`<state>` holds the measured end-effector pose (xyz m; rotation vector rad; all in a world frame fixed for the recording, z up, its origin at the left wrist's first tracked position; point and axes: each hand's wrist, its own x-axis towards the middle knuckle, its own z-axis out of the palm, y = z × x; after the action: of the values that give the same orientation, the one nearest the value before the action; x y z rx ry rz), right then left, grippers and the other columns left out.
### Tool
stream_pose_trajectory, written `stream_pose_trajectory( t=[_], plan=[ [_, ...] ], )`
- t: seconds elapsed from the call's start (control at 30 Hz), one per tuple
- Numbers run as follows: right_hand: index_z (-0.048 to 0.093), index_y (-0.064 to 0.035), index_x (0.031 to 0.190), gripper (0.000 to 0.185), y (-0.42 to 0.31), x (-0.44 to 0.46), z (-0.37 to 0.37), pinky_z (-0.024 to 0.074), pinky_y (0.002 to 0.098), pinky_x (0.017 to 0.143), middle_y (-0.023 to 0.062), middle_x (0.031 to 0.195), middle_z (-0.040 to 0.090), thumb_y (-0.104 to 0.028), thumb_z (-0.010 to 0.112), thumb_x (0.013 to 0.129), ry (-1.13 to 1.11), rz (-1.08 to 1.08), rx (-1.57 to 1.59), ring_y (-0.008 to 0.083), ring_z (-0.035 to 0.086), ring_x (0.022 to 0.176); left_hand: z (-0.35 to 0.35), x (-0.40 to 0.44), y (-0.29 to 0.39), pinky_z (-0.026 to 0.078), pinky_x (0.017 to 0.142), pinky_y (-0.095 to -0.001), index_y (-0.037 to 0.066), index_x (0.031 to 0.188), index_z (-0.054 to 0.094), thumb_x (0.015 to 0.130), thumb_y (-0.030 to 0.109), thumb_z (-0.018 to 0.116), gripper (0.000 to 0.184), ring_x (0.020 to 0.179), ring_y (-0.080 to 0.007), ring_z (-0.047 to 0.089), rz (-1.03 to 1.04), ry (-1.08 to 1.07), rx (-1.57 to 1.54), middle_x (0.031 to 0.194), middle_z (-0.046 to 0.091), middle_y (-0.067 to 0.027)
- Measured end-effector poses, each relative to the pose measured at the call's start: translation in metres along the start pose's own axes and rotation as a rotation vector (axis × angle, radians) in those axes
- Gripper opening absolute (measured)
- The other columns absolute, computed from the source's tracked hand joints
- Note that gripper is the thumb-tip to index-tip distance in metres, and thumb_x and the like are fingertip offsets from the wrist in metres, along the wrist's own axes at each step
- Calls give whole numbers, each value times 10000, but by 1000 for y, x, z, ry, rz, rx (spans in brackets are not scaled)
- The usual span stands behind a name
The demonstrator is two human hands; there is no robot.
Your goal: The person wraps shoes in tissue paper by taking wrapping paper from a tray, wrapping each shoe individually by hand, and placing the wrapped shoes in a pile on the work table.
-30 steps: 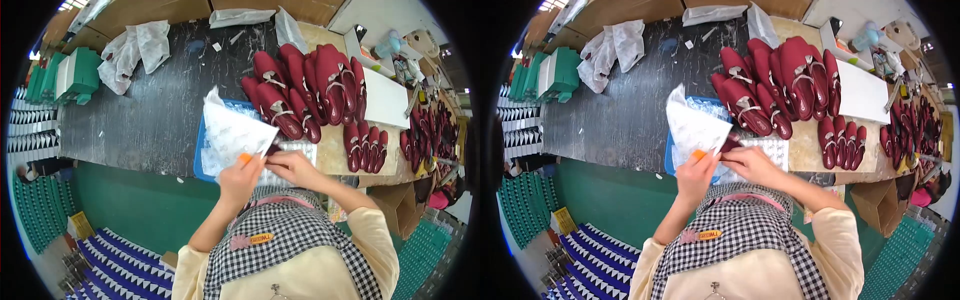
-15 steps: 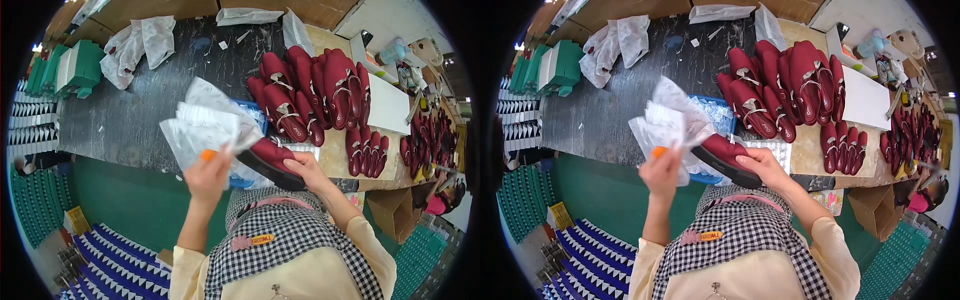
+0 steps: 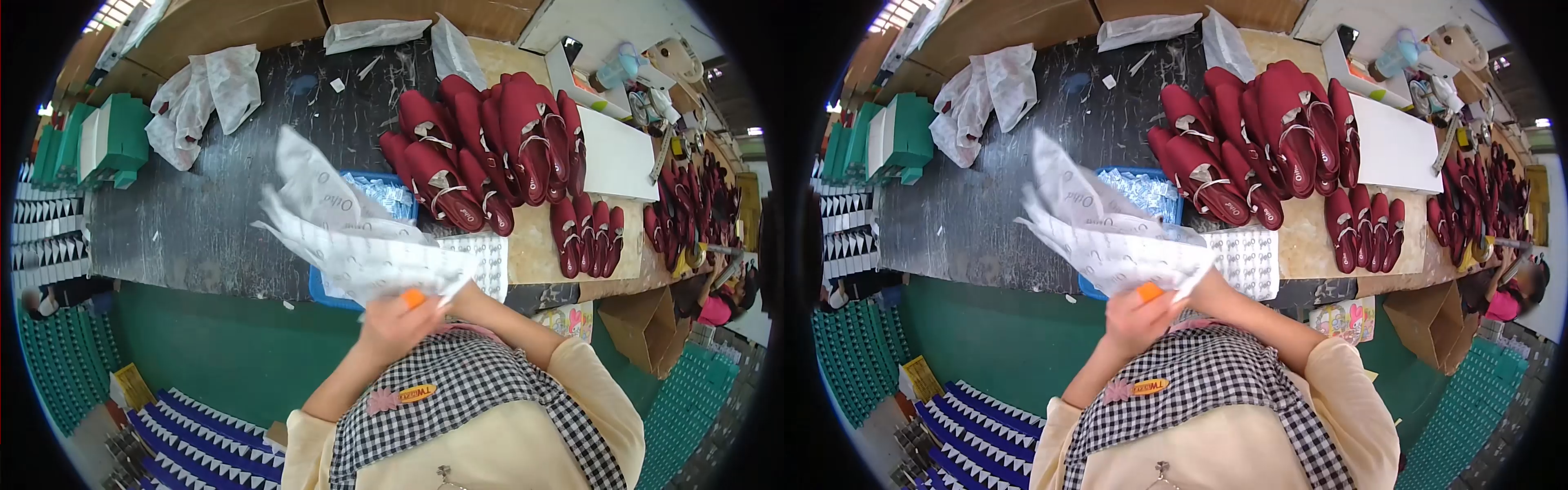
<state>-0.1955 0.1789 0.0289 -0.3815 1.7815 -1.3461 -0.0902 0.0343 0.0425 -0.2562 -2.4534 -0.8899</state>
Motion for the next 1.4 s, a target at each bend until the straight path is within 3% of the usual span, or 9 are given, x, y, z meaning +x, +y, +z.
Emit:
stream_pose_trajectory(
  t=[0.13, 0.33, 0.47, 0.63, 0.8, 0.97, 1.13, 1.3, 1.4],
  plan=[
    [613, -73, 1196, 318, -8, 7, -10, 502, 317, 653, 68, 1025, 678, -132, 590, 884, 12, -35, -287, 229, 629, 778, -25, -4, -15, 338, 409, -254, 71, 811, 721, 727, 111, 778, 109, 452, -115, 380, -132, -1, 46, 556, 437, 20],
    [565, -122, 1287, 400, -25, 4, -15, 503, 343, 660, 70, 1115, 657, -156, 588, 889, 28, -82, -641, 271, 627, 809, -47, 6, -27, 290, 453, -256, -16, 652, 604, 757, 3, 701, 145, 510, -123, 334, -542, 265, -91, 578, 454, -11],
    [607, -162, 1214, 366, -51, -16, -17, 483, 334, 672, 18, 922, 627, -184, 622, 848, 511, -383, -1232, 229, 592, 770, -49, 15, -30, 276, 478, -254, -36, 633, 542, 771, -18, 675, 193, 533, -120, 312, -527, 330, -79, 582, 438, -20],
    [641, -146, 1146, 364, -16, 5, -39, 455, 316, 674, 14, 788, 531, -212, 662, 789, 366, -474, -1555, 192, 539, 730, -48, 19, -24, 270, 485, -249, -39, 635, 522, 776, -15, 674, 208, 544, -114, 304, -550, 365, -230, 582, 427, -15],
    [613, -132, 978, 232, -4, 26, -10, 453, 300, 679, 18, 776, 532, -194, 645, 757, 286, -887, -1300, 184, 540, 707, -52, 21, -20, 270, 485, -247, -47, 648, 534, 782, -20, 666, 190, 546, -105, 303, -612, 327, -254, 578, 432, -12],
    [581, -129, 896, 158, -21, 24, 8, 453, 289, 658, 20, 760, 539, -202, 634, 766, 225, -893, -895, 178, 535, 648, -59, 20, -16, 267, 487, -243, -51, 651, 540, 786, -21, 664, 185, 548, -99, 301, -677, 283, -380, 573, 432, -9],
    [601, -115, 901, 150, -36, 41, 4, 455, 293, 646, 22, 729, 531, -176, 631, 767, 334, -718, -1410, 177, 540, 613, -67, 23, -18, 264, 486, -239, -54, 647, 544, 785, -24, 663, 185, 548, -95, 304, -695, 225, -329, 570, 431, -3],
    [619, -110, 913, 160, -42, 48, -23, 457, 301, 652, 34, 705, 525, -162, 624, 762, 373, -854, -1406, 193, 555, 620, -75, 11, -33, 264, 491, -238, -53, 637, 539, 795, -14, 666, 207, 549, -93, 302, -802, 375, -368, 564, 419, 4],
    [627, -101, 939, 189, -47, 46, -2, 464, 315, 655, 48, 729, 558, -171, 623, 764, 335, -846, -1238, 215, 572, 633, -65, 17, -19, 265, 496, -237, -53, 638, 537, 803, -7, 667, 215, 553, -92, 302, -760, 286, -420, 563, 414, 7]
  ],
)
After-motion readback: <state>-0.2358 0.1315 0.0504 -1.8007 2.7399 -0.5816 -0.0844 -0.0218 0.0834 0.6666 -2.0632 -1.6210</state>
